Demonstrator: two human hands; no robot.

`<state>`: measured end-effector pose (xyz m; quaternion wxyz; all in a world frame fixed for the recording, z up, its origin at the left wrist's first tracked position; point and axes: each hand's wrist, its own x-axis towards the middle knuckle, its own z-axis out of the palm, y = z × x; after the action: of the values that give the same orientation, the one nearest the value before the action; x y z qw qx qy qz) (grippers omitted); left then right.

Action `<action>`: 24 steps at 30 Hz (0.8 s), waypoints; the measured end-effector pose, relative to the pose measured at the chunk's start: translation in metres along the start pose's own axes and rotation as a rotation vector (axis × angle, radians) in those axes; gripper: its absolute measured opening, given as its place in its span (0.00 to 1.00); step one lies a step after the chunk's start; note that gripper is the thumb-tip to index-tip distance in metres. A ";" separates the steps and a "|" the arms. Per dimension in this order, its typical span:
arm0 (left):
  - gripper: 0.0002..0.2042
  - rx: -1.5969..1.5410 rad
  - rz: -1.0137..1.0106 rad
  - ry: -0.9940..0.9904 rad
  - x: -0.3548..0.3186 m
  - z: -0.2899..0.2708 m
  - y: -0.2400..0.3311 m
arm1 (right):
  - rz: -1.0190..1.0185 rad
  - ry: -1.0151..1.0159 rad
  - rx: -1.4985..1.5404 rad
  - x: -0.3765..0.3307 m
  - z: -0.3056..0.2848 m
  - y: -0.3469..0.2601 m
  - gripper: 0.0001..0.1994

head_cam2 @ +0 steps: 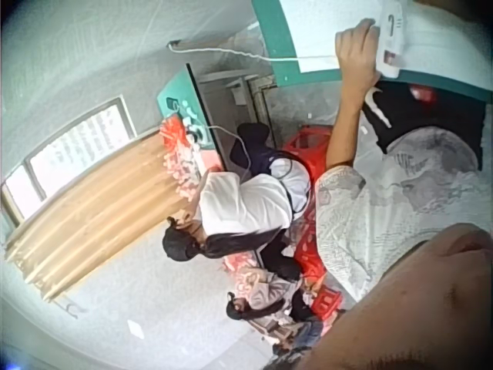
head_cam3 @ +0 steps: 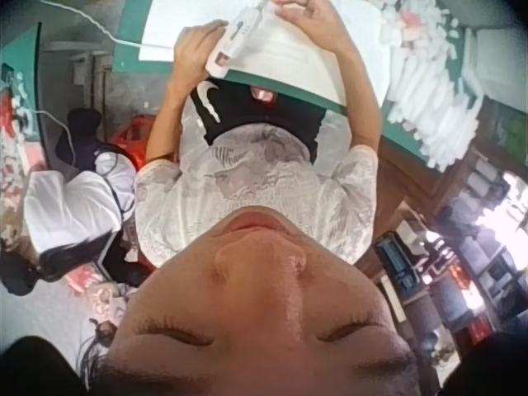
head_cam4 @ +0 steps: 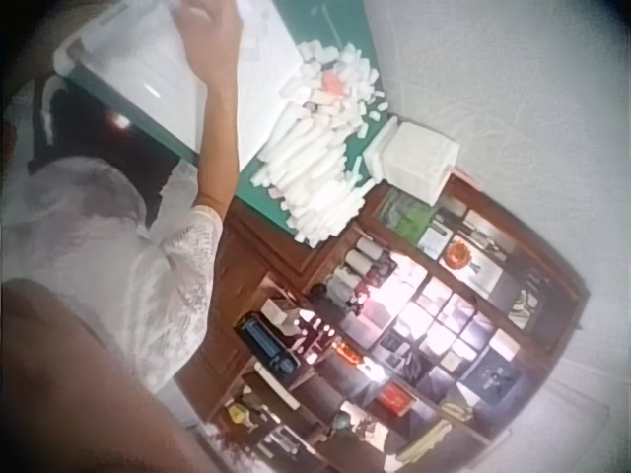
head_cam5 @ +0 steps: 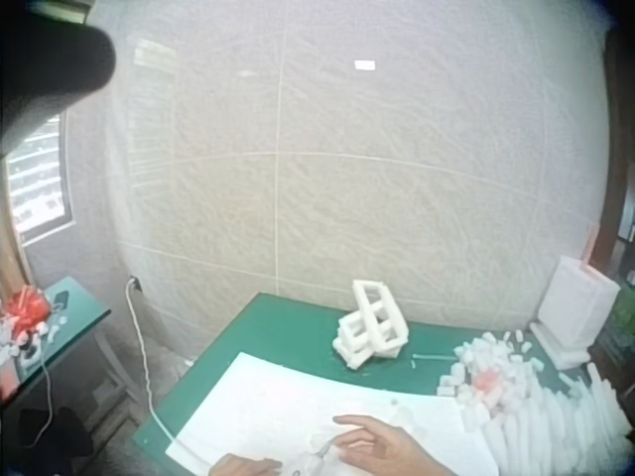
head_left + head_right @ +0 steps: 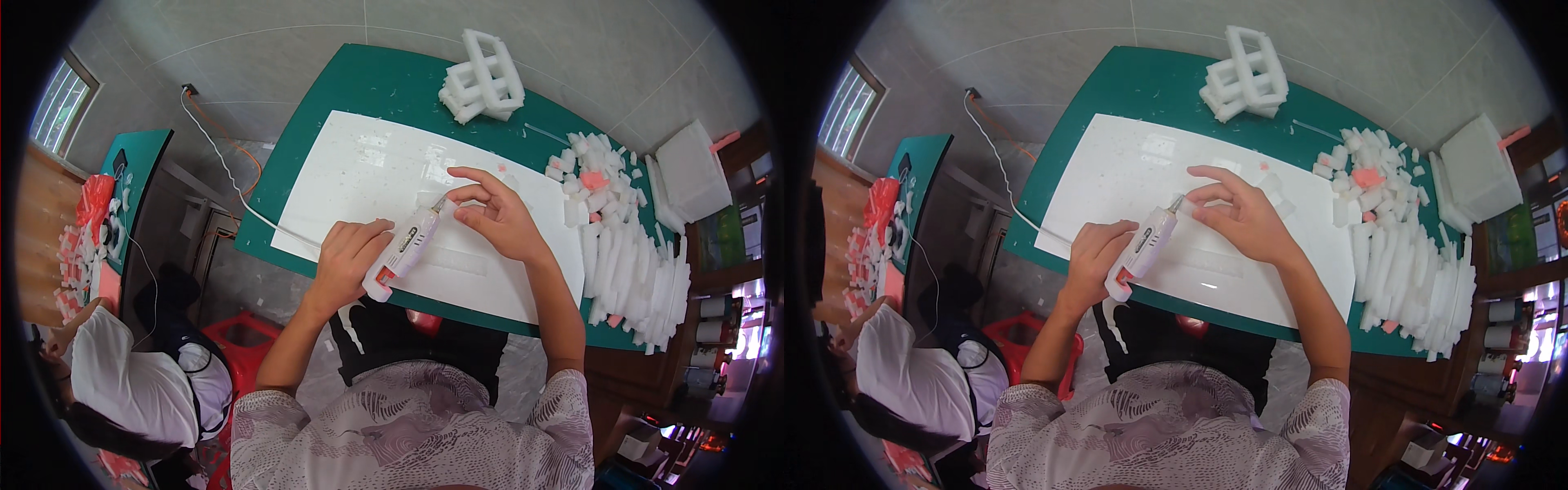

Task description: Using a hot glue gun to assemble rectangular structures from white foam strips.

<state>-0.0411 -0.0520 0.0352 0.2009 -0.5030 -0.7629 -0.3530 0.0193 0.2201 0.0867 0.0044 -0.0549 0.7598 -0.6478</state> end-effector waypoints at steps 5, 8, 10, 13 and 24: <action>0.18 0.021 0.017 0.020 0.004 0.001 0.002 | 0.024 0.007 0.016 0.000 0.000 -0.003 0.26; 0.18 0.016 0.015 0.008 0.003 0.003 0.001 | 0.016 0.026 0.035 -0.001 -0.001 -0.004 0.26; 0.18 0.018 0.014 -0.001 0.002 0.003 0.000 | 0.036 0.035 0.057 -0.002 -0.002 -0.005 0.26; 0.18 0.018 0.017 -0.013 0.001 0.004 -0.001 | 0.063 0.048 0.064 -0.003 -0.001 -0.005 0.27; 0.18 0.034 0.010 -0.027 0.001 0.005 -0.002 | 0.071 0.034 0.081 -0.004 -0.002 -0.001 0.28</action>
<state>-0.0434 -0.0483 0.0315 0.2007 -0.5081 -0.7689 -0.3323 0.0232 0.2220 0.0873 0.0168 -0.0164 0.7344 -0.6783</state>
